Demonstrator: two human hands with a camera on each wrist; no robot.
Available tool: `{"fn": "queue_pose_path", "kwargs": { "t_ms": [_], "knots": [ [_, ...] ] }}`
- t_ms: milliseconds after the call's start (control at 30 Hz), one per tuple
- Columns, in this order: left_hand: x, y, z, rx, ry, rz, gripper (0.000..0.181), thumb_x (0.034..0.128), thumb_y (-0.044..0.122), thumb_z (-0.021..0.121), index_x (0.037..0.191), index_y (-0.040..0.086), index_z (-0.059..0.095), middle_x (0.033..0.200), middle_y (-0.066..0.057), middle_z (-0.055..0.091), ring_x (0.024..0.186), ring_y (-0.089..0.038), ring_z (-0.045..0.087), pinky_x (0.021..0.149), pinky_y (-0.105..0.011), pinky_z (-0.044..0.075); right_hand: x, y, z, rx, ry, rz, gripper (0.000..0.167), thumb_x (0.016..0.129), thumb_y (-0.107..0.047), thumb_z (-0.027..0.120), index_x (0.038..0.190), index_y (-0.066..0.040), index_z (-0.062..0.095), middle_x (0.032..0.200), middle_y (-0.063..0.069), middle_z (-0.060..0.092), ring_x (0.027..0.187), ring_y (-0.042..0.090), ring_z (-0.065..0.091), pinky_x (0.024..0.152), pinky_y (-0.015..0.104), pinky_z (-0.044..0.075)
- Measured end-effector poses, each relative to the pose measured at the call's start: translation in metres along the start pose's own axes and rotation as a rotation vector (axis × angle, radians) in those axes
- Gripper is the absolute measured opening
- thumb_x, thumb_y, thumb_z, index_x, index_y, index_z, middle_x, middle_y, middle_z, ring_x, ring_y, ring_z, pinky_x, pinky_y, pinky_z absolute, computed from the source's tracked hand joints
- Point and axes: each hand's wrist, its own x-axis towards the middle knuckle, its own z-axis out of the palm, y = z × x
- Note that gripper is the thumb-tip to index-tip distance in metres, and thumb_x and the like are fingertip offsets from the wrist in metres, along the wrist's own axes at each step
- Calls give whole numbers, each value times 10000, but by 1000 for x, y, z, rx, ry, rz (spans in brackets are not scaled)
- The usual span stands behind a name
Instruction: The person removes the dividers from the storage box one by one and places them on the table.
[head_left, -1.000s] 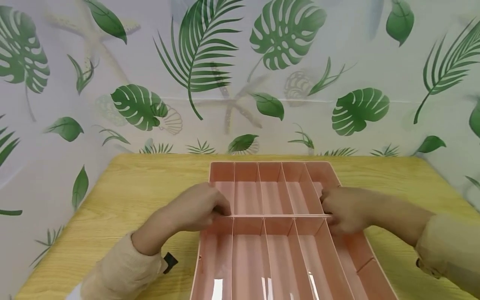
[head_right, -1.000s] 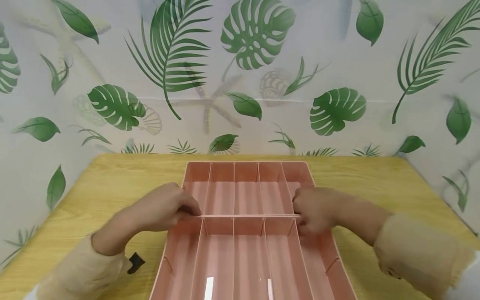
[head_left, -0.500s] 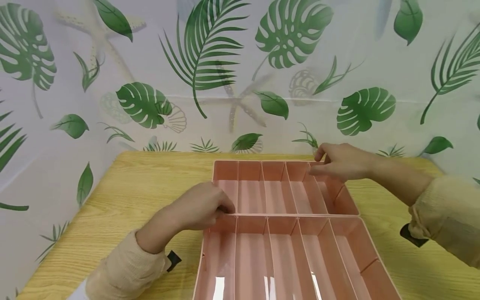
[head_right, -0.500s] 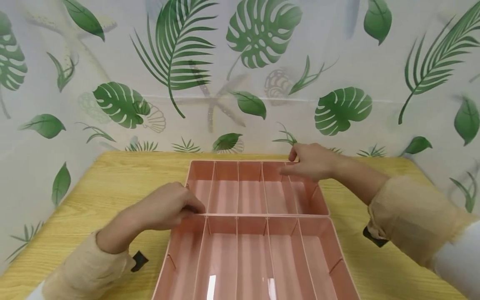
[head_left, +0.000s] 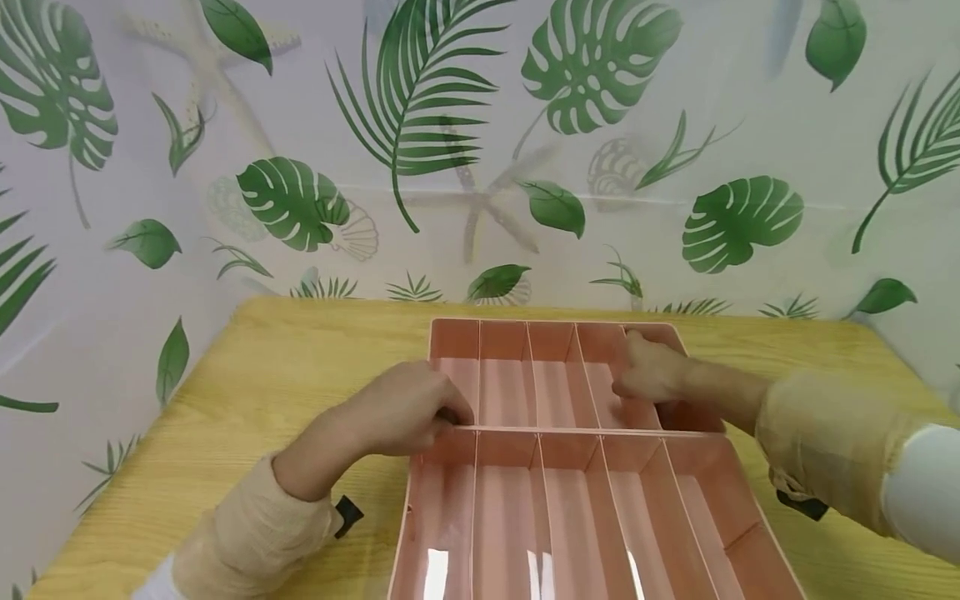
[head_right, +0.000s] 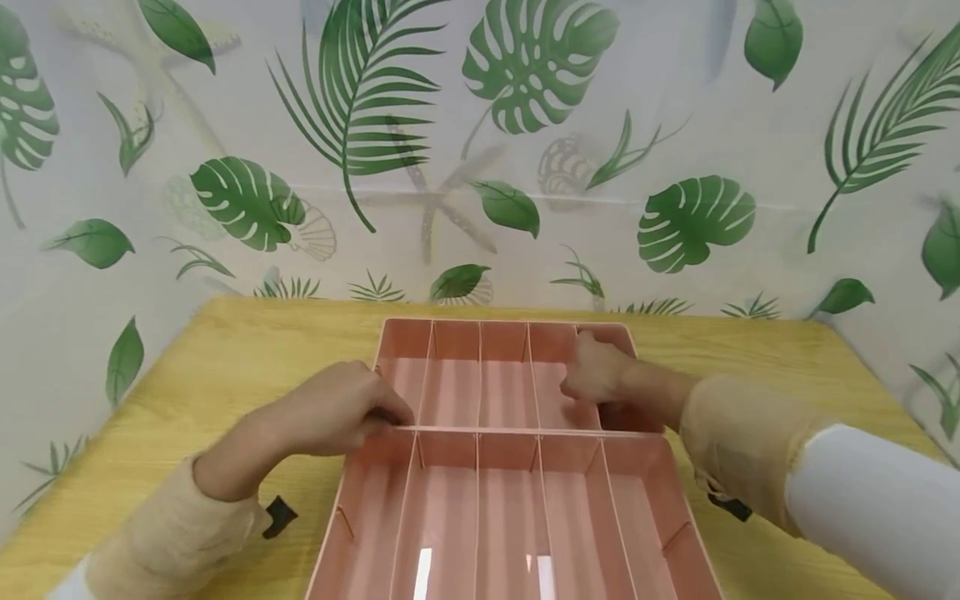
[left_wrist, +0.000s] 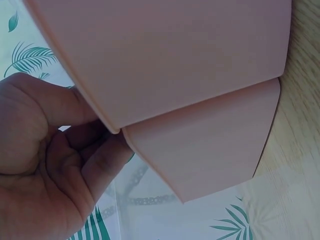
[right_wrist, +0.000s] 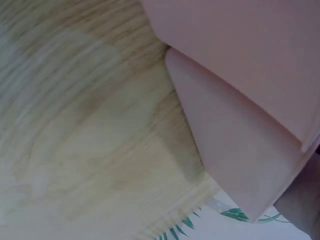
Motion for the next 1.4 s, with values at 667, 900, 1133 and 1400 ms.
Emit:
{"fn": "queue_pose_path", "kwargs": {
  "t_ms": [667,900,1133,1400],
  "knots": [
    [0,0,-6,-2,-25,-3,267,785,-78,656,791,169,759,707,107,649,664,-41,524,673,-242,484,0,0,-3,43,14,-21,237,854,-104,548,955,90,456,766,166,603,606,233,673,484,383,548],
    [0,0,-6,-4,-27,-2,276,775,-84,648,761,175,740,675,113,610,644,-42,480,655,-234,457,-3,-6,-12,134,-32,18,206,905,-106,522,761,29,583,628,116,642,503,244,678,447,424,553],
    [0,-1,-4,-17,-29,-4,282,777,-89,641,740,178,726,657,117,585,637,-39,463,632,-226,434,-8,-11,-18,182,-58,19,146,896,-108,515,909,33,554,725,108,646,563,213,679,476,419,563],
    [0,-1,-3,-14,-27,0,279,773,-91,642,723,176,705,637,113,552,628,-48,439,623,-232,415,-16,-18,-41,229,-105,14,83,818,-29,452,748,-70,436,650,36,531,554,160,611,452,342,518]
  ]
}}
